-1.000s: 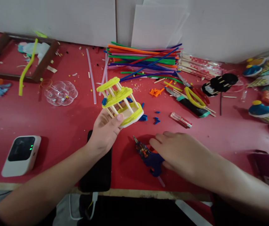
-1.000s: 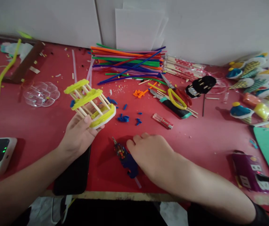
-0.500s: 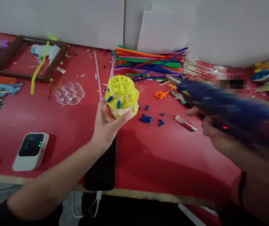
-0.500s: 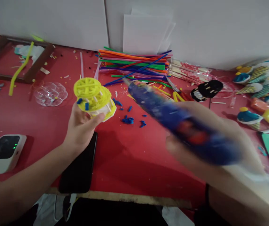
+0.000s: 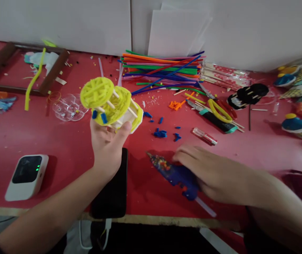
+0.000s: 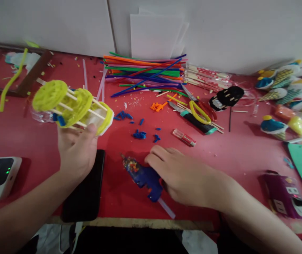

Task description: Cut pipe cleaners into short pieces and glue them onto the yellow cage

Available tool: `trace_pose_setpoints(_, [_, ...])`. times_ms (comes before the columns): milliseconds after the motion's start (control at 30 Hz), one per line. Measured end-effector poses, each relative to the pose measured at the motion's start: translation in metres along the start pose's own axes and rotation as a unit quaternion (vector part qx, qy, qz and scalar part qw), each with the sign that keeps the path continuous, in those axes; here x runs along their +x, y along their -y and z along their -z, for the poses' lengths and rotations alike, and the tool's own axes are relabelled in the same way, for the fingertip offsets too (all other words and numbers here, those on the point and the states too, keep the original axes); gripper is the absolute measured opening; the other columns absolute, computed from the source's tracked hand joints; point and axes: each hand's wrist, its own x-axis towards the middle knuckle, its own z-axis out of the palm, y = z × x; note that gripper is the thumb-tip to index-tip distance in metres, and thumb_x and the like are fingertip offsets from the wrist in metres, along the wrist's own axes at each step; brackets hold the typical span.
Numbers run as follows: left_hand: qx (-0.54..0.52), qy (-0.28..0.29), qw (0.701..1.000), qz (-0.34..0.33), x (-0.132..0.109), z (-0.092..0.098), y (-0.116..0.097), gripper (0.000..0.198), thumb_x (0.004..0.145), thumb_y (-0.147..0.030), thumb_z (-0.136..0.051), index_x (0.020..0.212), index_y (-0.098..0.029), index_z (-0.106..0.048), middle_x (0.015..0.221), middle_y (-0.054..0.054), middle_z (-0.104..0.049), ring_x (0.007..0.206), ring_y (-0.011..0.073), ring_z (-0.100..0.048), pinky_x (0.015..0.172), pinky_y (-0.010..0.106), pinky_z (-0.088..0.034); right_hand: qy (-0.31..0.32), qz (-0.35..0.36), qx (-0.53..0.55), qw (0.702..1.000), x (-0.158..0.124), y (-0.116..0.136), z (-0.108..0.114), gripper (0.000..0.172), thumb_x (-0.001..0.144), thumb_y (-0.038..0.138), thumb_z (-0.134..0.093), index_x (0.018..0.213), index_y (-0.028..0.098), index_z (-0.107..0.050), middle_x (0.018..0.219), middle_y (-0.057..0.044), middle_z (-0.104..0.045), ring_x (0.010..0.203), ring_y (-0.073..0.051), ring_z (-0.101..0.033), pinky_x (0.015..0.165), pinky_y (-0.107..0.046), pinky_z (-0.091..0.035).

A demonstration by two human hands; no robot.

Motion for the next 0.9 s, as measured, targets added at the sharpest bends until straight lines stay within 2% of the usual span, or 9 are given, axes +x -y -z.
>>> trace_pose_setpoints(100, [-0.012,0.013,1.0,0.009,-0.002,-0.003,-0.001,0.045,0.075,-0.026,-0.087,0.111,-0.035,-0.062,0.119,0.0,-0.071,0.114,0.024,-0.07,0.108,0.05,-0.055,0.022,0.035,-0.037,0.998,0.008,0.005,-0.013,0.046,0.076,0.0,-0.048,0.117,0.014,-0.063,0.119,-0.016,-0.068,0.108,-0.03,-0.066,0.091,-0.049,-0.057])
trace_pose_setpoints(200, [-0.022,0.017,1.0,0.003,-0.006,-0.005,-0.001,0.041,0.076,-0.024,-0.086,0.109,-0.032,-0.062,0.115,0.0,-0.073,0.107,0.0233,-0.073,0.101,0.049,-0.059,0.003,0.056,-0.032,0.998,0.015,0.003,-0.005,0.048,0.079,0.006,-0.051,0.125,0.012,-0.062,0.129,-0.018,-0.066,0.115,-0.031,-0.065,0.095,-0.047,-0.056])
trace_pose_setpoints(300, [-0.022,0.011,1.0,0.014,-0.008,-0.006,0.0,0.042,0.075,-0.02,-0.086,0.108,-0.031,-0.063,0.113,-0.001,-0.074,0.104,0.0213,-0.074,0.098,0.045,-0.06,-0.064,0.052,-0.027,0.996,0.026,-0.011,0.013,0.034,0.092,0.017,-0.049,0.123,0.017,-0.064,0.129,-0.014,-0.069,0.115,-0.025,-0.066,0.096,-0.04,-0.055])
trace_pose_setpoints(367, [-0.026,0.012,0.999,0.02,-0.008,-0.006,0.0,0.043,0.074,-0.019,-0.087,0.108,-0.031,-0.063,0.113,-0.001,-0.073,0.104,0.0205,-0.073,0.1,0.044,-0.059,-0.136,0.006,-0.066,0.988,0.039,-0.026,0.024,0.026,0.099,0.025,-0.046,0.11,0.02,-0.069,0.111,-0.01,-0.075,0.104,-0.024,-0.069,0.091,-0.038,-0.054])
trace_pose_setpoints(400, [-0.03,0.011,0.999,0.023,-0.008,-0.006,0.0,0.044,0.074,-0.019,-0.088,0.108,-0.031,-0.064,0.113,-0.001,-0.073,0.105,0.0199,-0.073,0.101,0.043,-0.058,-0.151,-0.028,-0.101,0.983,0.046,-0.034,0.027,0.026,0.099,0.027,-0.046,0.106,0.021,-0.07,0.106,-0.01,-0.075,0.102,-0.025,-0.069,0.09,-0.039,-0.053])
trace_pose_setpoints(500, [-0.042,0.001,0.999,0.02,-0.007,-0.006,0.0,0.043,0.074,-0.02,-0.088,0.108,-0.033,-0.065,0.11,-0.003,-0.073,0.102,0.0173,-0.072,0.1,0.041,-0.058,-0.093,-0.082,-0.169,0.978,0.063,-0.056,0.031,0.025,0.097,0.028,-0.049,0.095,0.02,-0.073,0.098,-0.01,-0.076,0.093,-0.026,-0.068,0.08,-0.038,-0.05])
trace_pose_setpoints(633, [-0.026,0.005,1.0,0.016,-0.008,-0.005,0.0,0.041,0.075,-0.024,-0.089,0.108,-0.033,-0.066,0.107,-0.003,-0.072,0.101,0.0174,-0.071,0.102,0.04,-0.056,-0.03,-0.097,-0.193,0.976,0.067,-0.072,0.026,0.028,0.093,0.018,-0.045,0.084,0.017,-0.072,0.086,-0.011,-0.073,0.08,-0.025,-0.066,0.07,-0.035,-0.043])
trace_pose_setpoints(800, [-0.006,0.023,1.0,0.014,-0.008,-0.005,0.001,0.04,0.075,-0.029,-0.088,0.109,-0.035,-0.067,0.11,-0.003,-0.072,0.104,0.0206,-0.07,0.104,0.046,-0.054,-0.006,-0.1,-0.21,0.973,0.061,-0.075,0.024,0.03,0.088,0.013,-0.045,0.071,0.018,-0.068,0.076,-0.01,-0.07,0.071,-0.022,-0.061,0.067,-0.034,-0.037])
trace_pose_setpoints(900, [-0.018,0.016,1.0,0.008,-0.006,-0.006,0.002,0.047,0.067,-0.025,-0.094,0.105,-0.035,-0.068,0.107,-0.005,-0.072,0.1,0.0191,-0.07,0.104,0.044,-0.054,0.002,-0.102,-0.198,0.975,0.062,-0.074,0.025,0.028,0.087,0.014,-0.046,0.073,0.017,-0.069,0.077,-0.009,-0.07,0.073,-0.021,-0.061,0.066,-0.033,-0.036])
